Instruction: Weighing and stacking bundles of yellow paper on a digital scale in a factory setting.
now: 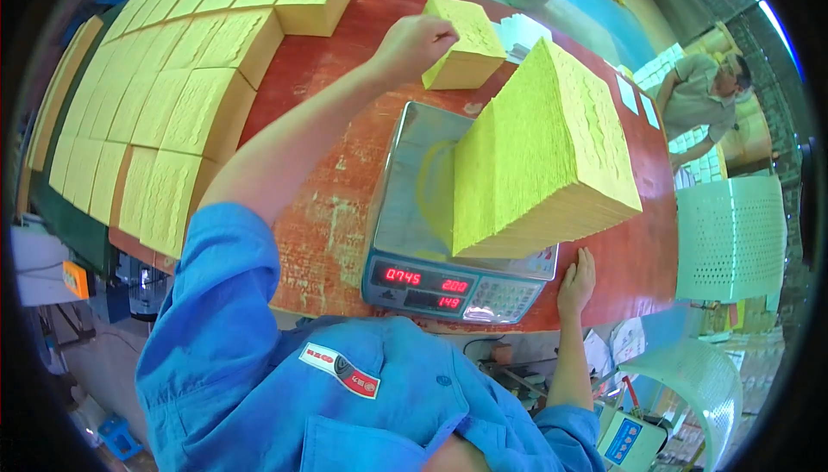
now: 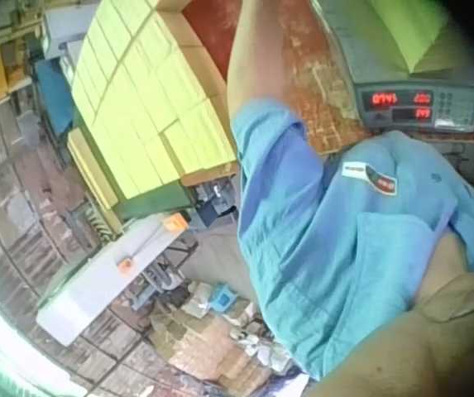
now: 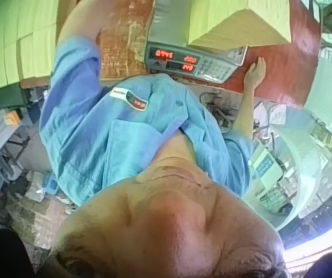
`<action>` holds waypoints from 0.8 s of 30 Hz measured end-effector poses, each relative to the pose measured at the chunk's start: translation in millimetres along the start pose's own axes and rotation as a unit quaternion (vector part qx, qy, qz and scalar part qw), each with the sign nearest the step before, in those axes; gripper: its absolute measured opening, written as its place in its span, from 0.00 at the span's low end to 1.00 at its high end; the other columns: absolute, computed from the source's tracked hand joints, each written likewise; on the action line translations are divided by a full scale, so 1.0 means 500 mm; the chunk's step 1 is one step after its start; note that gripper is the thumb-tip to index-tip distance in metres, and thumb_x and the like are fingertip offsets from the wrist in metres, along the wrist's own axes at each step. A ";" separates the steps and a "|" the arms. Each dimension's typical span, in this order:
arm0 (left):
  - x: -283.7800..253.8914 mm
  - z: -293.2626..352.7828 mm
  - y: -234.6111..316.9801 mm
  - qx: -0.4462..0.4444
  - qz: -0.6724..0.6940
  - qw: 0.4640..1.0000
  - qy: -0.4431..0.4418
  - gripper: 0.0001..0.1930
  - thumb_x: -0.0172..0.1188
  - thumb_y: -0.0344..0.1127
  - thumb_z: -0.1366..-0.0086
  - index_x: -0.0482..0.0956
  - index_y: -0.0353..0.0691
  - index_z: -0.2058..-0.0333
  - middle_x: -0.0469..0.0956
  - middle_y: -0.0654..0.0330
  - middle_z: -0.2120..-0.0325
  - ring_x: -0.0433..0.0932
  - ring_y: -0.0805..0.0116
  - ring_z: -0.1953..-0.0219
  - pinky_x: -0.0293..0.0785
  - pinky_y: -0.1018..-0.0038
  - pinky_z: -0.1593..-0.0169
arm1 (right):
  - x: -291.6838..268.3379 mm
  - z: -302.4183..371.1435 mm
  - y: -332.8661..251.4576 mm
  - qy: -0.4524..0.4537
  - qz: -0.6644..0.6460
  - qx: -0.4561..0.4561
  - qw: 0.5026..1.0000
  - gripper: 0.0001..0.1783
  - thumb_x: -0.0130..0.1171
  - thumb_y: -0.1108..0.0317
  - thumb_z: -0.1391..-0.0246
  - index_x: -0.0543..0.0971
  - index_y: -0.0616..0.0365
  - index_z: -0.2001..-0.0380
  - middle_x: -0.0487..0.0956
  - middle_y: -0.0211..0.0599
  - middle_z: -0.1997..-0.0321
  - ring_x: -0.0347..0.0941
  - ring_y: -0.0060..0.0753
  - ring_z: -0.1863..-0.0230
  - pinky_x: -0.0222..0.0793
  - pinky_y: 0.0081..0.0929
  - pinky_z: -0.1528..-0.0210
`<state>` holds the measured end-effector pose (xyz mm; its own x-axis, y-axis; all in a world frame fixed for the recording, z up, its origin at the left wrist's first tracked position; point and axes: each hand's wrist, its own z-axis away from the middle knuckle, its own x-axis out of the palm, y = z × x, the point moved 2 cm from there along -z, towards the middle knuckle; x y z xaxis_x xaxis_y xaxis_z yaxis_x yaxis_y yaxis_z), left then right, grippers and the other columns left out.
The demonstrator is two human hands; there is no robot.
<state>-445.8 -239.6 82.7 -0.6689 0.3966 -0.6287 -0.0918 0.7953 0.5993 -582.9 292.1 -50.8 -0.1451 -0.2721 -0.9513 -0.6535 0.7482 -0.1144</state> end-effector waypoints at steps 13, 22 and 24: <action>0.133 -0.116 -0.092 0.155 -0.214 0.956 -0.131 0.25 0.68 0.47 0.53 0.77 0.36 0.60 0.76 0.52 0.58 0.73 0.52 0.51 0.70 0.62 0.47 | 0.002 -0.020 -0.008 -0.007 -0.004 0.034 0.999 0.18 0.50 0.69 0.42 0.73 0.65 0.49 0.73 0.53 0.45 0.66 0.56 0.42 0.60 0.46 0.39; 0.137 -0.135 -0.079 0.114 -0.180 0.964 -0.160 0.15 0.62 0.45 0.47 0.82 0.38 0.67 0.80 0.52 0.65 0.77 0.52 0.57 0.72 0.60 0.51 | 0.011 -0.003 0.011 -0.019 -0.008 0.039 0.999 0.19 0.48 0.65 0.40 0.75 0.64 0.50 0.74 0.53 0.47 0.67 0.57 0.45 0.61 0.46 0.43; 0.124 -0.149 -0.079 0.098 -0.176 0.962 -0.187 0.15 0.56 0.44 0.42 0.82 0.40 0.65 0.81 0.49 0.66 0.79 0.50 0.59 0.74 0.57 0.54 | 0.010 -0.004 0.009 -0.025 -0.008 0.041 0.999 0.19 0.49 0.65 0.40 0.75 0.65 0.50 0.74 0.53 0.47 0.66 0.57 0.44 0.60 0.46 0.42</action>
<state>-538.6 -280.4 57.2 -0.3058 0.1961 -0.9317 -0.0989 0.9667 0.2360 -588.1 292.9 -55.6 -0.0963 -0.2546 -0.9622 -0.5925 0.7914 -0.1501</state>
